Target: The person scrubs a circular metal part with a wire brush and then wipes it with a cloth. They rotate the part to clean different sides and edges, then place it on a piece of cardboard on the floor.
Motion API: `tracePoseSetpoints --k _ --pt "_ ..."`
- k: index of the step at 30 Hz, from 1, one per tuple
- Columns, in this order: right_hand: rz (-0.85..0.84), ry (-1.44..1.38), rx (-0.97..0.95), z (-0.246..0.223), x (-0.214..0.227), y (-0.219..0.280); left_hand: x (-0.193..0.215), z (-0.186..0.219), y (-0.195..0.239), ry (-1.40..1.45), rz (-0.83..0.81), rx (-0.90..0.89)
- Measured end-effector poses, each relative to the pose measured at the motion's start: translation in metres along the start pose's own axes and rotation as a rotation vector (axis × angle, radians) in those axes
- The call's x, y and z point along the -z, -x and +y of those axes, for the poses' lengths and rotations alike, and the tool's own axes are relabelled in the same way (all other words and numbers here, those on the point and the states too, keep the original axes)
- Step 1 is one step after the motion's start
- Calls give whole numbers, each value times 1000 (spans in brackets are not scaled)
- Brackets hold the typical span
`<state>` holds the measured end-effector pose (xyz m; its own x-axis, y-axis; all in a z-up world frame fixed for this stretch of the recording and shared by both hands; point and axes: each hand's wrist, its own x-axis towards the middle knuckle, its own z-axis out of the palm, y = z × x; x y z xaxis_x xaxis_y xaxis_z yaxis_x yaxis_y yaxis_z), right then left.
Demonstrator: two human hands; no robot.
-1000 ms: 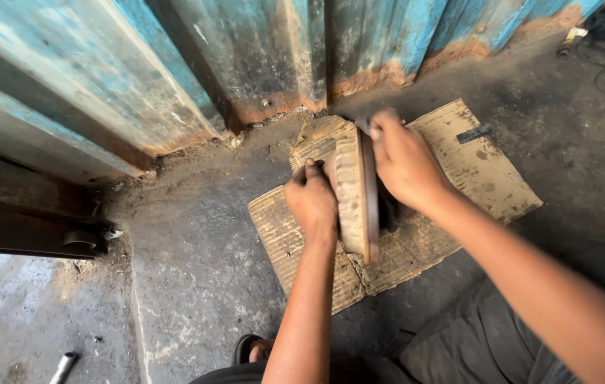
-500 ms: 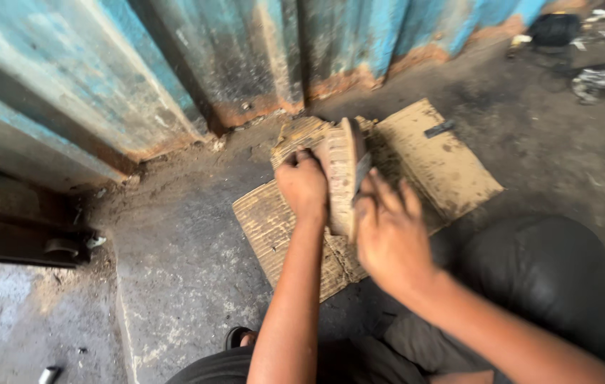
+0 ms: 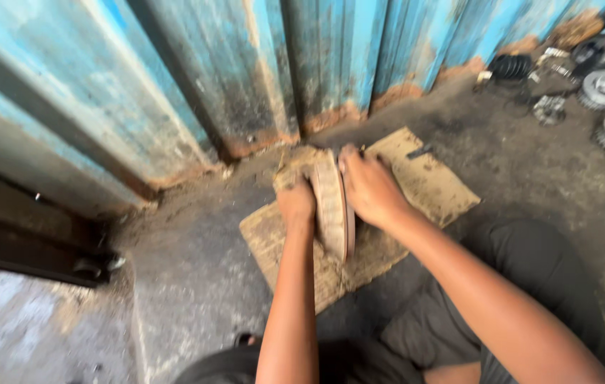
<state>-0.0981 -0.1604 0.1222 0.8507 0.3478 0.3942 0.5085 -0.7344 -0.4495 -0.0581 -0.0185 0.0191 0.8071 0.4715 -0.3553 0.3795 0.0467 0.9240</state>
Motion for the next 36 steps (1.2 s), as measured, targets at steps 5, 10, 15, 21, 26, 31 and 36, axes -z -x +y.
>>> tracePoseSetpoints --k 5,10,15,21,26,31,36 --pt "77 261 54 -14 0 31 -11 -5 -10 -116 107 -27" --pt "68 326 -8 -34 -9 73 -14 -2 -11 306 22 86" --pt "193 375 8 -22 -9 65 -16 -31 60 93 165 -447" --pt "6 -63 -22 3 3 14 -22 -37 42 168 303 -508" --pt "-80 113 -112 -13 -1 38 -6 -21 -4 173 224 -133" --pt "118 242 57 -14 -35 101 -1 1 -19 210 177 6" --pt "194 147 97 0 -48 91 7 5 -28 135 134 -23"
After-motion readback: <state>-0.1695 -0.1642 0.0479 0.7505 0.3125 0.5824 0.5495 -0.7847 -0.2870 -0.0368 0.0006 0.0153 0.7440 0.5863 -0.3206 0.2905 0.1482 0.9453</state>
